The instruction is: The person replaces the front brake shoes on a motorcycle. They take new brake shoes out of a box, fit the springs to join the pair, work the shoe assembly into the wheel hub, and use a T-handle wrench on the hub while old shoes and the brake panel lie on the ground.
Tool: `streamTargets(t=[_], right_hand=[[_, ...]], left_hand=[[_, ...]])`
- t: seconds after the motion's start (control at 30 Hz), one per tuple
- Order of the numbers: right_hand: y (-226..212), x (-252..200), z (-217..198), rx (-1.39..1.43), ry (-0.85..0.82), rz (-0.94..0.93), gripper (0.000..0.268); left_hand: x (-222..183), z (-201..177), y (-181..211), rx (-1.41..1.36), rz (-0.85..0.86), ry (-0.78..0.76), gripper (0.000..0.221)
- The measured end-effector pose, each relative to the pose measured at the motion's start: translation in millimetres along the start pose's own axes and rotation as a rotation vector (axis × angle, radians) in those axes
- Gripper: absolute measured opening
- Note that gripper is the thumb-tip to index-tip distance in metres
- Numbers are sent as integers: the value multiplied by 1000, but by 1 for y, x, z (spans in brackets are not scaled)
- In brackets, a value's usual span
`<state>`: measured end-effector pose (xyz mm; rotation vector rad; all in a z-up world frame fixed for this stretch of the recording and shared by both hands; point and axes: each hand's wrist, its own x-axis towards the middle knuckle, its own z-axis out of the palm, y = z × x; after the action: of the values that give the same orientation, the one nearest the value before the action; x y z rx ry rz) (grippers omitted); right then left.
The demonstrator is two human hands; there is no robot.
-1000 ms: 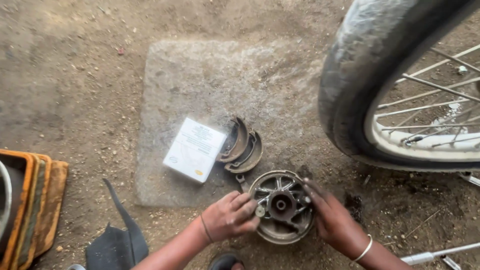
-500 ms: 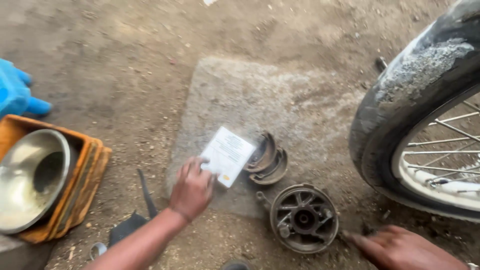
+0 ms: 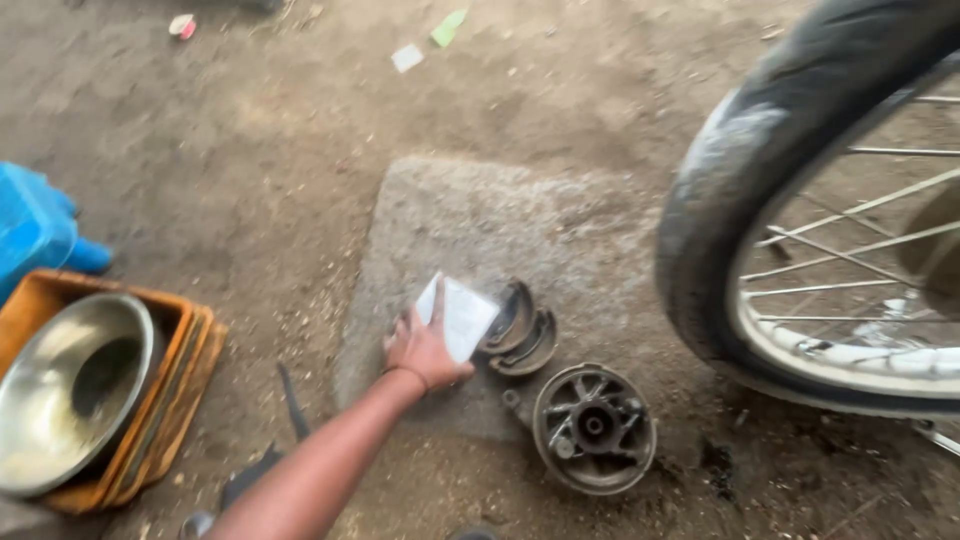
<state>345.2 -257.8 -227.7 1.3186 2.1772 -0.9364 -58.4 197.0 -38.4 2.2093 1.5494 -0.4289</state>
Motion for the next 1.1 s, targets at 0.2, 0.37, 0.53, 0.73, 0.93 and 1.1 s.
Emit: streamTargets(t=[0.2,0.37,0.53,0.73,0.93,1.1], right_hand=[[-48,-20,-22,79,31,32,59],[-156,-81,-245,385,442,129,58],[-197,-105,-327,900,738,98,49],[-204,-105,-319,1568,668,147,68],[-224,-96,-331,1697,707,293,72],[-214,-75,-309,1564,852,306,82]], left_hand=[[-17,10,-22,-37,212,164,145],[-99,-48,15,1,726,243,133],[-172,-90,83,290,1268,333,120],[-185,-52,119,-16,1295,21,125],[-206,-37,147,4,837,-275,141],[-186,-16,146,-194,1032,-106,132]])
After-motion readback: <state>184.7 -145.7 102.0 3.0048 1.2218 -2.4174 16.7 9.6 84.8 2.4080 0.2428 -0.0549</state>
